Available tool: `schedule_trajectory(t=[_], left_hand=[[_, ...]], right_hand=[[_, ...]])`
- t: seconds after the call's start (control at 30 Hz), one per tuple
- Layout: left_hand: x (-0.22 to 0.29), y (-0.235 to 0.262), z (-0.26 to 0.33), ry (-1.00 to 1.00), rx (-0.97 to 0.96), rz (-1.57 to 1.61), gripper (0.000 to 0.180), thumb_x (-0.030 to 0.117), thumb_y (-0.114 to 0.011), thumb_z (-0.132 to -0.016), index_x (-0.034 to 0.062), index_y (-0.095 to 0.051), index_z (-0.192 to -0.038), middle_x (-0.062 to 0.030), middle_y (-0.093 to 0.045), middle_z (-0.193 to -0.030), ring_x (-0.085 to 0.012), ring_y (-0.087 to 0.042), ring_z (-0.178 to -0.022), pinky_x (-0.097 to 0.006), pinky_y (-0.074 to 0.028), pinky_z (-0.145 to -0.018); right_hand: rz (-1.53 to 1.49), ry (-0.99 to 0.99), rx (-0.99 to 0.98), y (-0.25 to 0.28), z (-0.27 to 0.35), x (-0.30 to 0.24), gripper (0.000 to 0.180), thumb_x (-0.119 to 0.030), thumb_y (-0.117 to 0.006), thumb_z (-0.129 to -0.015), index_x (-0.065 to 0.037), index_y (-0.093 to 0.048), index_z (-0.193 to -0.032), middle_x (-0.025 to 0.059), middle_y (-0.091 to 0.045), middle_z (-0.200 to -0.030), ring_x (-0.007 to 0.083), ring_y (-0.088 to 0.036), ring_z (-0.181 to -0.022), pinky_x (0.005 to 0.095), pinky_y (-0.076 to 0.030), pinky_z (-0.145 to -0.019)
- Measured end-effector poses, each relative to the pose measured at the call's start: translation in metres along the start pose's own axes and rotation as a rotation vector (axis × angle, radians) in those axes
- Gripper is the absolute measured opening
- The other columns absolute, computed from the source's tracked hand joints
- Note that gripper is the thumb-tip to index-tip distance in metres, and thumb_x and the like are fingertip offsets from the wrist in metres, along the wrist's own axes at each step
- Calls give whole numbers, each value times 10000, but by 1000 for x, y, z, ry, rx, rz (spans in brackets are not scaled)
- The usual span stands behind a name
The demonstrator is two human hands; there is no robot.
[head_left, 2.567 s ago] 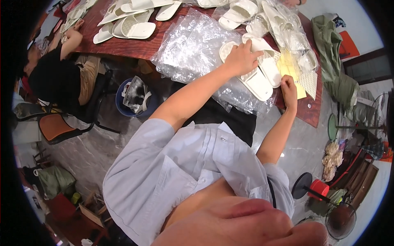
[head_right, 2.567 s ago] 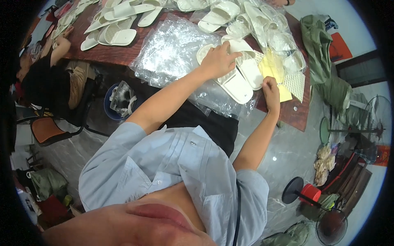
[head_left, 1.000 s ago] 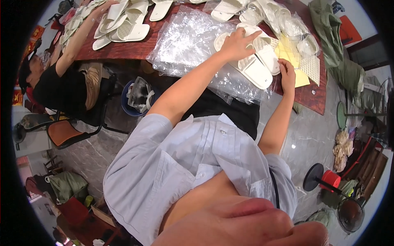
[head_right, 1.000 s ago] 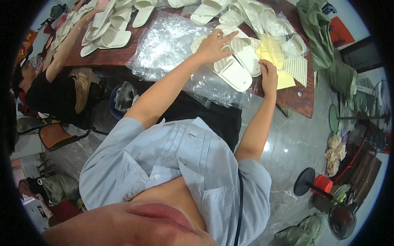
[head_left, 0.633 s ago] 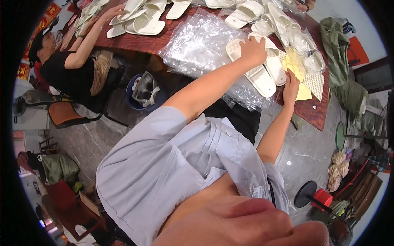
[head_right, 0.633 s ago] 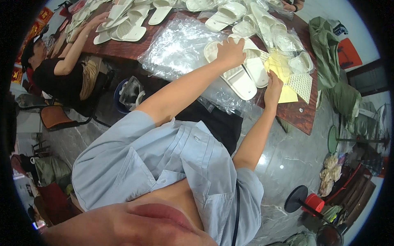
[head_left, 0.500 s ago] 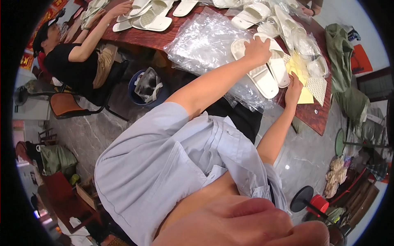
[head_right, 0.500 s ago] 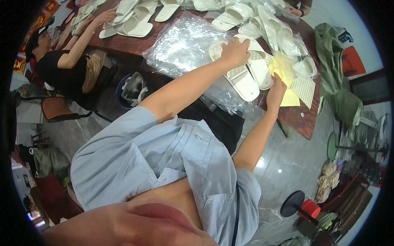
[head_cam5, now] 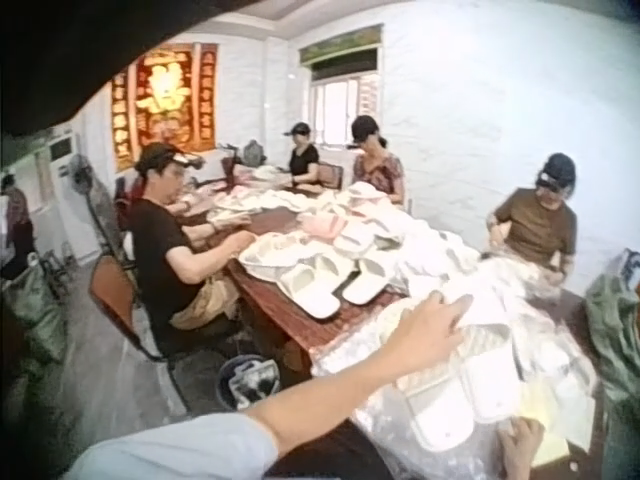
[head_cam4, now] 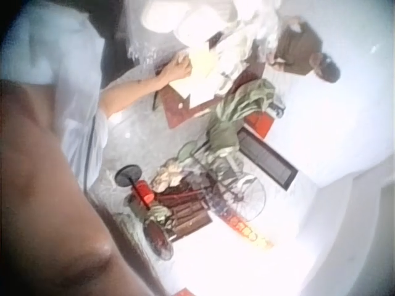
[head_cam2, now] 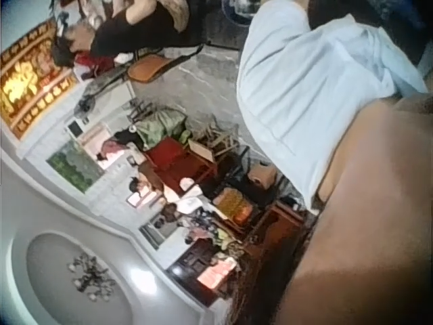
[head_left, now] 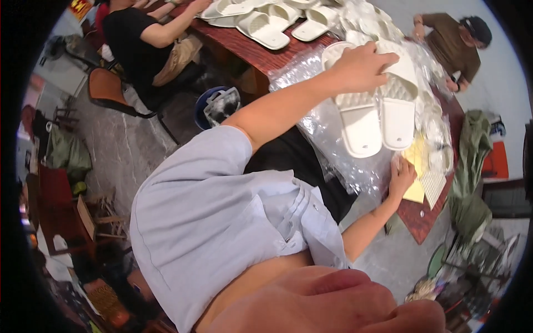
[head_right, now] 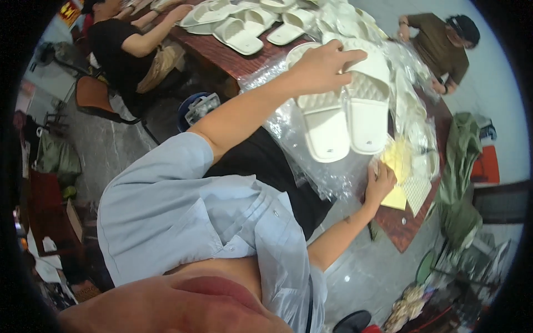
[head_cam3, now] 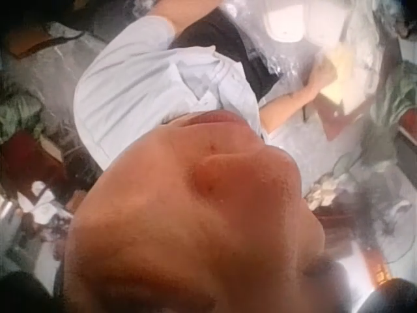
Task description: Sorting white sandals and placing them into plastic bags.
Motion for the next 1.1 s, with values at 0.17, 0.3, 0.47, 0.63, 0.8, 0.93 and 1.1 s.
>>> schedule_trajectory(t=[0.17, 0.3, 0.47, 0.63, 0.8, 0.93, 1.1], left_hand=[[-151, 26, -4, 83, -225, 176, 564, 192, -617, -830, 239, -545, -1387, -131, -629, -1238, -204, -642, -1010, -345, -510, -863], [-262, 77, -61, 49, -417, -476, 426, 346, -698, -821, 244, -674, -1234, -131, -548, -1385, -249, -527, -1254, -406, -422, -1019], [-360, 273, -74, 341, 236, -902, 830, 460, -759, -769, 223, -391, -1473, -228, -382, -1459, -457, -261, -1374, -659, -232, -1081], [-110, 112, -74, -222, 21, -467, 481, 290, -732, -802, 155, -610, -1248, -192, -604, -1202, -396, -517, -1172, -484, -429, -978], [65, -54, 60, -634, -226, -350, 638, 610, -632, -810, 352, -517, -1382, -164, -540, -1301, -362, -447, -1276, -546, -388, -990], [63, -140, 105, -483, -404, -340, 674, 621, -620, -816, 349, -474, -1415, -219, -438, -1410, -467, -360, -1321, -657, -324, -993], [16, -185, 133, -419, -537, -323, 658, 612, -617, -822, 342, -488, -1408, -238, -420, -1420, -475, -328, -1341, -657, -273, -1018]], right_hand=[[35, 76, 8, -7, 4, 12, 388, -178, -725, -779, -46, -677, -1141, 146, -620, -1120, 365, -522, -1072, 458, -428, -933], [-10, -67, 16, 3, 11, 34, 376, -183, -739, -774, -25, -675, -1109, 158, -619, -1120, 375, -531, -1058, 462, -429, -927], [-92, 135, 55, -13, -13, -18, 363, -207, -765, -766, -96, -695, -1105, 139, -636, -1089, 367, -557, -1031, 461, -434, -921], [67, 49, 41, 0, -2, 1, 354, -199, -768, -766, -95, -701, -1098, 133, -642, -1084, 367, -560, -1030, 450, -455, -905], [-47, -93, 79, -9, 4, 29, 365, -193, -760, -772, -68, -686, -1107, 119, -644, -1086, 365, -551, -1052, 444, -462, -905], [13, 75, 66, -2, -1, -15, 358, -190, -759, -778, -116, -696, -1122, 100, -647, -1091, 347, -555, -1044, 447, -458, -895], [52, 15, 70, 6, 0, -9, 354, -238, -754, -790, -118, -703, -1120, 102, -649, -1114, 335, -555, -1057, 439, -441, -921]])
Point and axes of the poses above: each hand's wrist, its own z-axis away from the middle knuckle, its own y-axis out of the back of the hand, x = y × z, the point moved 10 cm from there along -z, towards the middle knuckle
